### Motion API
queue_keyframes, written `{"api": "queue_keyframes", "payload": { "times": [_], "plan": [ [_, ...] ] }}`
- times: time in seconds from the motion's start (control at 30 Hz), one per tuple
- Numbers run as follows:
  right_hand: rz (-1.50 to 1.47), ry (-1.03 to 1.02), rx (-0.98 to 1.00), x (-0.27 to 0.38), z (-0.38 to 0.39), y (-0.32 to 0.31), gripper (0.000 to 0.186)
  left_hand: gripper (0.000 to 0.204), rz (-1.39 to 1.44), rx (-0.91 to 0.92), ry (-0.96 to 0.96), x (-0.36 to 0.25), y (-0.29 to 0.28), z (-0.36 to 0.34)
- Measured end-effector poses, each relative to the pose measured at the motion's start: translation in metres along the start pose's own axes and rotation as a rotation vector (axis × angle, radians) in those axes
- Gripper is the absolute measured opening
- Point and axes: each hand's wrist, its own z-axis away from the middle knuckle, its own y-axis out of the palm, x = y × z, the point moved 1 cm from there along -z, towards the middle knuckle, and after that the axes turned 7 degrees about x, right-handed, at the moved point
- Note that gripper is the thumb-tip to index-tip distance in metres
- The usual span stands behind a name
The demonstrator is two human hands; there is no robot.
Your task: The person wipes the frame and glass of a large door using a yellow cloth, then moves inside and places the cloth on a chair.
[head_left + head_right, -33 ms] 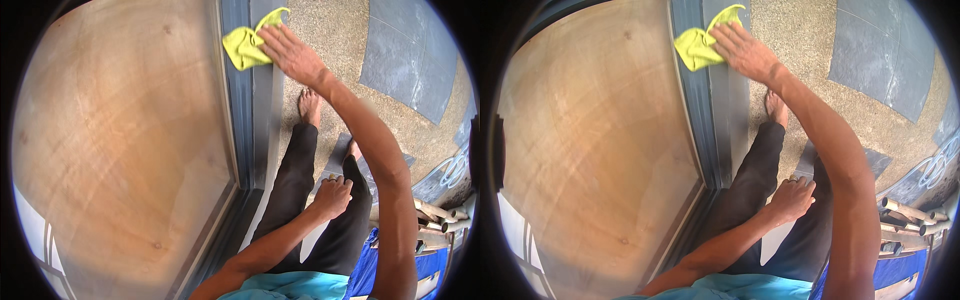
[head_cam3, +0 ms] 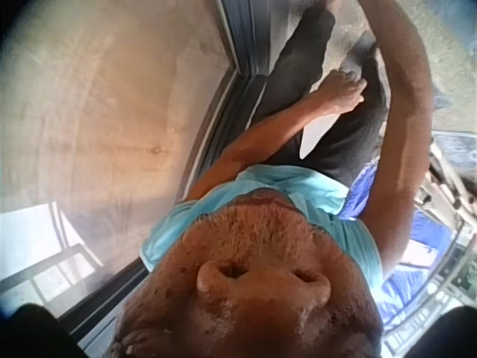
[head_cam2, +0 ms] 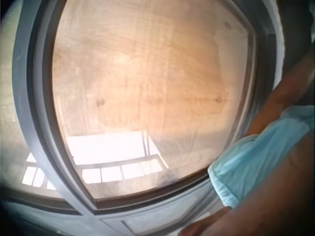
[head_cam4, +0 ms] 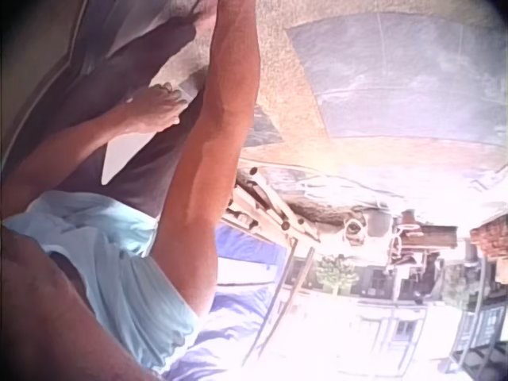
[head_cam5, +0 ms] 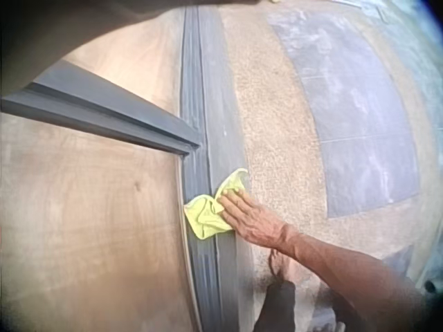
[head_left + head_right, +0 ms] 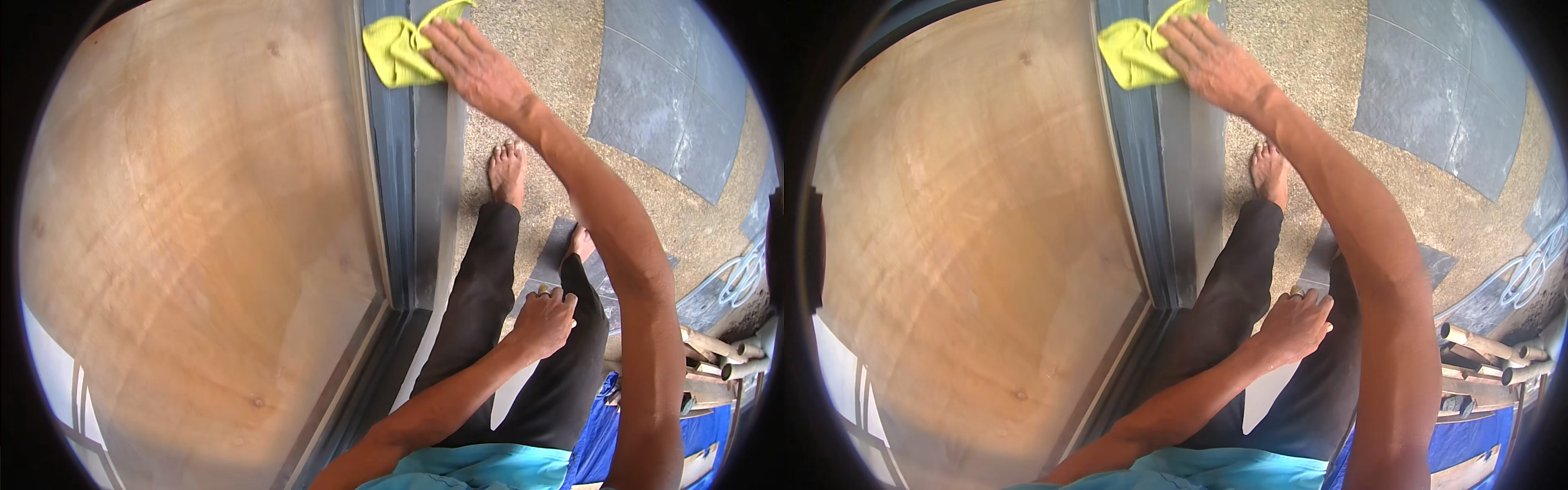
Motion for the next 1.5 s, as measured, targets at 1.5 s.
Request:
{"api": "queue_keyframes", "payload": {
  "times": [1.5],
  "plan": [
    [-0.41, -0.098, -0.162, 0.076, 0.003, -0.041, 0.044, 0.02, 0.104, 0.022, -0.009, 0.004, 0.005, -0.016]
  ]
}}
